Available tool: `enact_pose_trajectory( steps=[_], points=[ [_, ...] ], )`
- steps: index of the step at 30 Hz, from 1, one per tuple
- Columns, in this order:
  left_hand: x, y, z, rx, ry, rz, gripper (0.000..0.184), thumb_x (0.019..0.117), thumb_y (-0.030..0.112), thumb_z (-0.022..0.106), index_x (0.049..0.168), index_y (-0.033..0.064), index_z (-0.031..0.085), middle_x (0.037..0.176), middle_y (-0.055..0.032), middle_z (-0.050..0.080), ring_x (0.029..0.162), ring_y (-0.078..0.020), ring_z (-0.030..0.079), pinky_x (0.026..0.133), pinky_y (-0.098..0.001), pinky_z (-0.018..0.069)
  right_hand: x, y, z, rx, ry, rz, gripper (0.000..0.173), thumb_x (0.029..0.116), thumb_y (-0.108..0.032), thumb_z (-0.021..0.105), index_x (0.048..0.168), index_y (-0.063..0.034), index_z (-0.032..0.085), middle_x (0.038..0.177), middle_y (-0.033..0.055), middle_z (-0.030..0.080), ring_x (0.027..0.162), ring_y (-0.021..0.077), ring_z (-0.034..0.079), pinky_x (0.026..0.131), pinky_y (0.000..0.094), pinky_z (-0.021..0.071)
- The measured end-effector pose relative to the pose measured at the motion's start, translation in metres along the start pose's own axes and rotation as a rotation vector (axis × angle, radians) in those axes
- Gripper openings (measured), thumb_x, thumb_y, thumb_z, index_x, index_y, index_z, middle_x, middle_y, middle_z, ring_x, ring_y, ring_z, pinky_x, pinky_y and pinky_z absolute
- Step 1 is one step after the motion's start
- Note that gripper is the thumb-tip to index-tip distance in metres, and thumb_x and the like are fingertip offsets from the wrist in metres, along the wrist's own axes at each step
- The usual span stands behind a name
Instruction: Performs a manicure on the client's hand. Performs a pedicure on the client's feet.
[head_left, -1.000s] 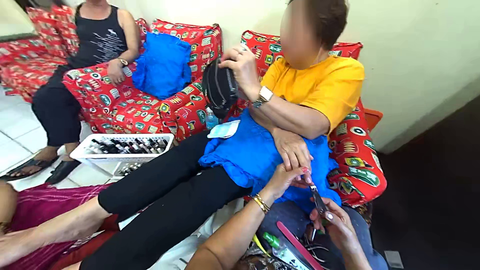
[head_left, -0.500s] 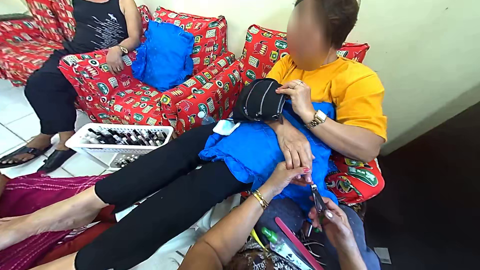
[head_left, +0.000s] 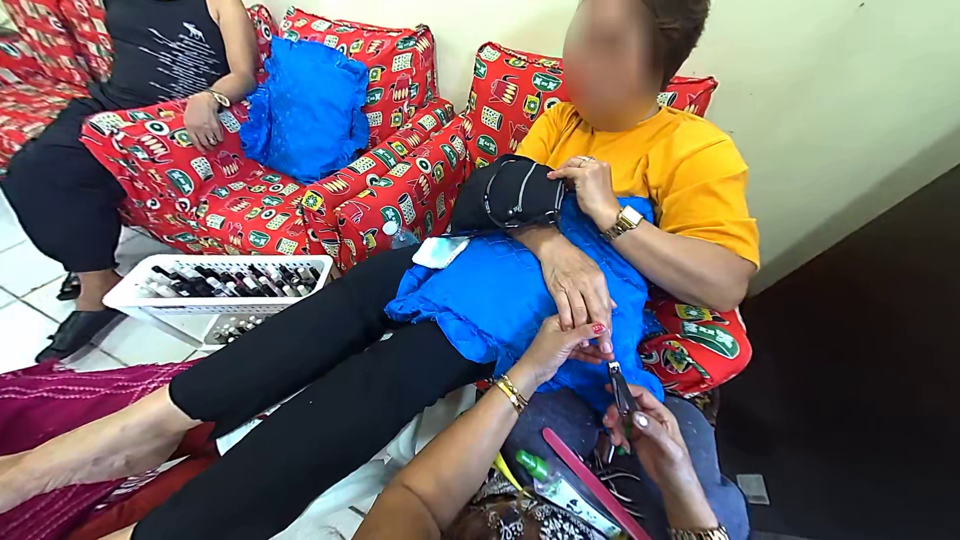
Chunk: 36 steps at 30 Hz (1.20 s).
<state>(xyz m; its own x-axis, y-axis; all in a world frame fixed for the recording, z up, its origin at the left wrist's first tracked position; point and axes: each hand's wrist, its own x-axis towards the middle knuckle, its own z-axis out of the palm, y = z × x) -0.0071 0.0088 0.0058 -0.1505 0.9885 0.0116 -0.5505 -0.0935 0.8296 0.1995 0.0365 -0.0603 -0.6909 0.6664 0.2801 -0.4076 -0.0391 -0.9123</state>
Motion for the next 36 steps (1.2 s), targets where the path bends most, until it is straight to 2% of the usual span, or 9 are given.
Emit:
enact_pose_trajectory(
  steps=[8, 15, 21, 36],
  points=[
    [0.000, 0.002, 0.003, 0.012, 0.018, -0.008, 0.011, 0.1039, 0.004, 0.052, 0.101, -0.0006, 0.061, 0.082, -0.0096, 0.075, 0.072, -0.0202, 0.076, 0.074, -0.0345, 0.0644, 0.000, -0.002, 0.003, -0.008, 0.020, 0.000, 0.042, 0.0932, -0.042, 0.071, 0.123, -0.0133, 0.067, 0.085, 0.0002, 0.076, 0.059, 0.0029, 0.064, 0.052, 0.0170, 0.0525],
    [0.001, 0.000, 0.004, 0.065, 0.027, 0.017, 0.013, 0.1039, 0.004, 0.050, 0.100, -0.0010, 0.062, 0.082, -0.0081, 0.074, 0.075, -0.0194, 0.075, 0.078, -0.0344, 0.0636, 0.002, -0.003, 0.007, -0.045, 0.063, 0.031, 0.044, 0.0923, -0.038, 0.071, 0.123, -0.0073, 0.063, 0.086, -0.0007, 0.075, 0.058, 0.0034, 0.063, 0.051, 0.0184, 0.0518],
    [0.002, -0.005, 0.002, 0.075, 0.038, 0.022, 0.013, 0.1027, 0.003, 0.051, 0.100, -0.0009, 0.063, 0.082, -0.0088, 0.074, 0.075, -0.0191, 0.075, 0.078, -0.0342, 0.0632, 0.003, -0.002, 0.005, -0.040, 0.056, 0.038, 0.044, 0.0934, -0.037, 0.070, 0.124, -0.0060, 0.062, 0.088, -0.0003, 0.075, 0.058, 0.0033, 0.063, 0.051, 0.0181, 0.0514],
    [0.004, -0.008, 0.000, 0.069, 0.065, 0.037, 0.011, 0.1008, 0.001, 0.055, 0.096, -0.0002, 0.065, 0.081, -0.0088, 0.074, 0.072, -0.0166, 0.073, 0.074, -0.0315, 0.0624, 0.010, -0.005, 0.004, -0.044, 0.075, 0.045, 0.043, 0.0946, -0.033, 0.069, 0.123, -0.0022, 0.062, 0.085, -0.0008, 0.075, 0.055, 0.0038, 0.062, 0.049, 0.0183, 0.0509]
  ],
)
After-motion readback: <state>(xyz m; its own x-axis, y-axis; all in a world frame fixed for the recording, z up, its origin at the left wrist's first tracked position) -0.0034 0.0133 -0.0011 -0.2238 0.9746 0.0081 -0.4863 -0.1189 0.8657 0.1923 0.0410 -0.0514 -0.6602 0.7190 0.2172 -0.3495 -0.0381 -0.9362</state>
